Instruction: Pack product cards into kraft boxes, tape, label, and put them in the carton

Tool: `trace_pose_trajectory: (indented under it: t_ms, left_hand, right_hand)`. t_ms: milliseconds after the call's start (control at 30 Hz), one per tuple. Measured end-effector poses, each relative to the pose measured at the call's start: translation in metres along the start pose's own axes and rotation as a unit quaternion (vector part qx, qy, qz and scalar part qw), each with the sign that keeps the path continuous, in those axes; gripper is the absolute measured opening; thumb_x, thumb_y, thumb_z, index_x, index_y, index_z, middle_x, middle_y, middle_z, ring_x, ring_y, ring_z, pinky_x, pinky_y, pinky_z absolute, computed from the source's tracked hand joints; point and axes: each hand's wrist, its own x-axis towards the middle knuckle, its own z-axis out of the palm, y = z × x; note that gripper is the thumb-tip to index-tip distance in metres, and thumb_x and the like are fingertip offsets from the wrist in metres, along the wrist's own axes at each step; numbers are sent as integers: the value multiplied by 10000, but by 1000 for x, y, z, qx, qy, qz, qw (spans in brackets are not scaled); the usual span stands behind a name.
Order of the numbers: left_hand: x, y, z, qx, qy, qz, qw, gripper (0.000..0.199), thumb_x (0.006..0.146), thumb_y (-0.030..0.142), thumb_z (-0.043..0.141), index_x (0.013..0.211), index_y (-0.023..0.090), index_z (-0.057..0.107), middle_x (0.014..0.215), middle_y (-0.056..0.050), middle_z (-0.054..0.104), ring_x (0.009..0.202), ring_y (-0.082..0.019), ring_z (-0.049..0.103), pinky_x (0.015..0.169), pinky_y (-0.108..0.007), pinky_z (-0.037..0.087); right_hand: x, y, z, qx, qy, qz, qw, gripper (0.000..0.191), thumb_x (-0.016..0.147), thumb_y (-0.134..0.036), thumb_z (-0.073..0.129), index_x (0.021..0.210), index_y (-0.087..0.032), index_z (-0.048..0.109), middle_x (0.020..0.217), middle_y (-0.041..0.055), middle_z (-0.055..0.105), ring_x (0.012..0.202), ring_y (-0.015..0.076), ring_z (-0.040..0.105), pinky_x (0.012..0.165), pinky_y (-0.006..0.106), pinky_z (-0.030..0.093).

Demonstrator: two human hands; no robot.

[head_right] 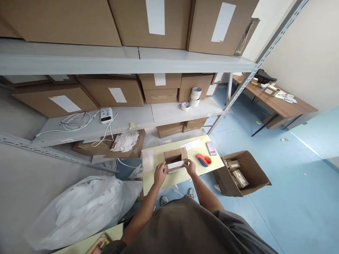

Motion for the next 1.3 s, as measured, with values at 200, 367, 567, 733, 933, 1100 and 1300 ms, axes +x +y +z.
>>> trace_pose_trajectory:
  t_ms: [200, 367, 567, 733, 933, 1100, 1300]
  left_hand:
    - [63, 13, -18, 59, -77, -23, 995, 1022, 768, 79, 671, 1687, 211, 243, 1755, -143, 228, 1537, -347, 373, 1181, -439, 432]
    - [103, 23, -30, 129, -191, 24, 973, 1156, 661, 86, 801, 1675, 207, 260, 1690, -170, 332, 1486, -344, 415, 1140, -379, 436]
    - [75, 22, -31, 189, -111, 76, 973, 730, 831, 121, 707, 1521, 274, 524, 1411, -110, 543, 1276, -264, 550, 1024, -331, 488]
    - [43, 18, -19, 154, -97, 108, 977, 409, 922, 76, 554, 1255, 257, 709, 1243, -91, 652, 1222, -237, 566, 1044, -338, 482]
    - [15, 5, -6, 91, -76, 67, 991, 300, 920, 271, 669, 1207, 241, 750, 1595, -112, 489, 1473, -311, 438, 1200, -458, 407]
    - [1, -4, 13, 10, -48, -42, 998, 556, 985, 290, 567, 1536, 216, 532, 1687, -160, 371, 1540, -303, 402, 1193, -425, 430]
    - [15, 6, 42, -82, 10, -146, 986, 832, 999, 415, 557, 1689, 140, 183, 1678, -234, 366, 1558, -328, 374, 1235, -462, 374]
  right_hand:
    - [2, -5, 1, -85, 3, -48, 995, 435, 809, -308, 713, 1241, -255, 706, 1244, 89, 742, 1138, 293, 693, 1012, 451, 552]
    - [0, -1, 6, -99, 14, -37, 994, 500, 796, -256, 698, 1295, -262, 667, 1511, 126, 544, 1106, 264, 698, 958, 418, 585]
    - [-5, 9, 14, -76, 38, -29, 996, 936, 845, -300, 635, 1681, -280, 215, 1685, 164, 353, 1321, 311, 612, 967, 436, 591]
    - [-3, 8, 10, -74, 9, -51, 996, 1063, 821, -227, 622, 1710, -330, 50, 1759, 114, 219, 1375, 297, 578, 1003, 427, 572]
    - [6, 4, 1, -128, -74, -36, 988, 862, 863, -201, 639, 1655, -359, 339, 1688, 90, 403, 1190, 249, 690, 983, 372, 570]
    - [11, -4, 0, -194, -118, -11, 974, 701, 952, -270, 593, 1630, -297, 421, 1682, 135, 406, 1215, 299, 691, 985, 411, 567]
    - [15, -10, 4, -230, -158, -11, 960, 708, 987, -276, 529, 1668, -243, 338, 1696, 169, 367, 1410, 325, 567, 1053, 428, 528]
